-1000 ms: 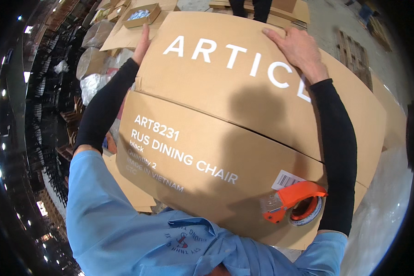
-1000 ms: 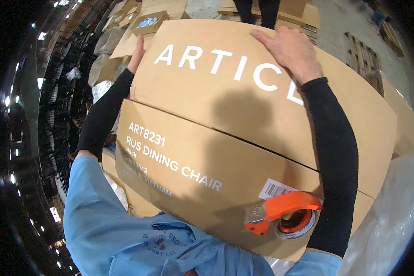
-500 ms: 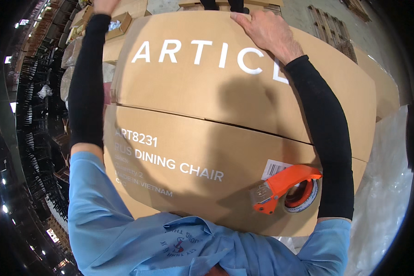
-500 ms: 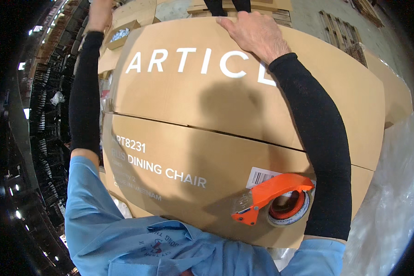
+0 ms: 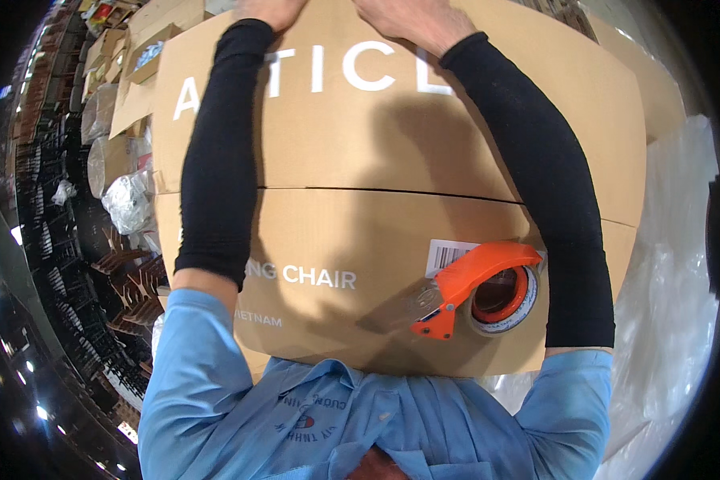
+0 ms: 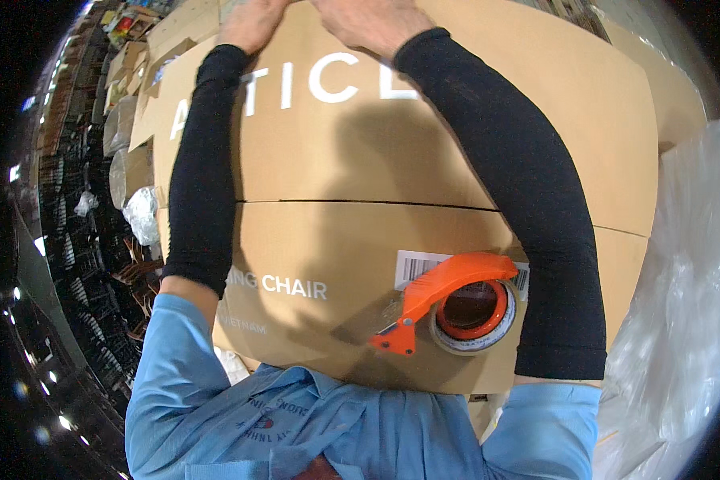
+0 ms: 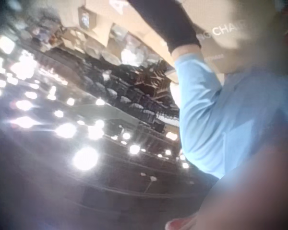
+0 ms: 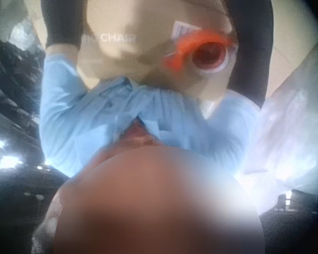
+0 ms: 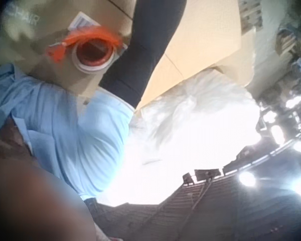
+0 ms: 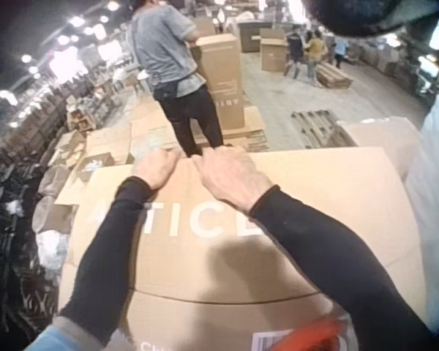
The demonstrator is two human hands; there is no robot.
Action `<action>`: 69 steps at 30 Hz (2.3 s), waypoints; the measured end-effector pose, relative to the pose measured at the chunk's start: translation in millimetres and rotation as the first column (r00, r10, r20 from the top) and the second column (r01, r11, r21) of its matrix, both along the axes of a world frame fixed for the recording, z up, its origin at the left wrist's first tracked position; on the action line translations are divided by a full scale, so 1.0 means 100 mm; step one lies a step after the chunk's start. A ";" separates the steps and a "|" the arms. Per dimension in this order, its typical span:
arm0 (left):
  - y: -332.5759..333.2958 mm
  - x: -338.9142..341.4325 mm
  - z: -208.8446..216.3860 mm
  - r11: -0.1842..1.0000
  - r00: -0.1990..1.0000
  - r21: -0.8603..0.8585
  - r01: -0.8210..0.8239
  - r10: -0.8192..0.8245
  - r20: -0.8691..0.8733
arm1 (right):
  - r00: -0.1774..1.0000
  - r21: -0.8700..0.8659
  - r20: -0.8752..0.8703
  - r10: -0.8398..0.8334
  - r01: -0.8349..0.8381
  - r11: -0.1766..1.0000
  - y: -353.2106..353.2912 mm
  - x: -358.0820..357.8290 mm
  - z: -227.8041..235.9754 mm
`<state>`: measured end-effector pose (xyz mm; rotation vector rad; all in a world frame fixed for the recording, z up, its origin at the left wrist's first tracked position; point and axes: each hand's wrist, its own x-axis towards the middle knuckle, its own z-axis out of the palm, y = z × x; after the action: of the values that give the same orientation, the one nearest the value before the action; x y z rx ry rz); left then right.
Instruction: The person places a chair wrapped in protective material into a cardboard box, adds foam padding, and seals the box with packing tape. The person uses a tape dispenser to apply tape along the box seams and folds the flaps to close the package.
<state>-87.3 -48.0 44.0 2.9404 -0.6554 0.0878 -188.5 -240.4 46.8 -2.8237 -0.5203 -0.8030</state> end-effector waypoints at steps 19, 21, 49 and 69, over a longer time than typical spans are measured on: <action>-0.53 -0.22 -0.16 0.983 0.999 -0.186 -0.001 0.010 0.049 | 0.320 0.431 -0.799 0.509 -0.285 0.856 -1.06 -1.98 1.49; -0.65 -0.24 -0.20 0.965 0.992 -0.259 0.029 0.004 0.123 | 0.336 0.221 -0.893 0.301 -0.255 0.941 -0.80 -2.54 1.37; -0.64 -0.60 -0.03 0.921 0.996 -0.382 0.071 -0.086 -0.023 | 0.577 -0.191 -0.522 -0.628 0.639 0.745 -0.03 -0.34 1.02; -0.85 -0.74 0.08 0.791 0.811 -0.318 0.523 -0.576 -0.100 | 0.475 -0.266 -0.671 -0.569 0.562 0.783 0.34 -1.35 1.32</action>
<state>-161.4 -132.7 52.3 2.3370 -1.3197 -0.1516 -323.6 -206.3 178.6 -2.9759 0.5854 0.3492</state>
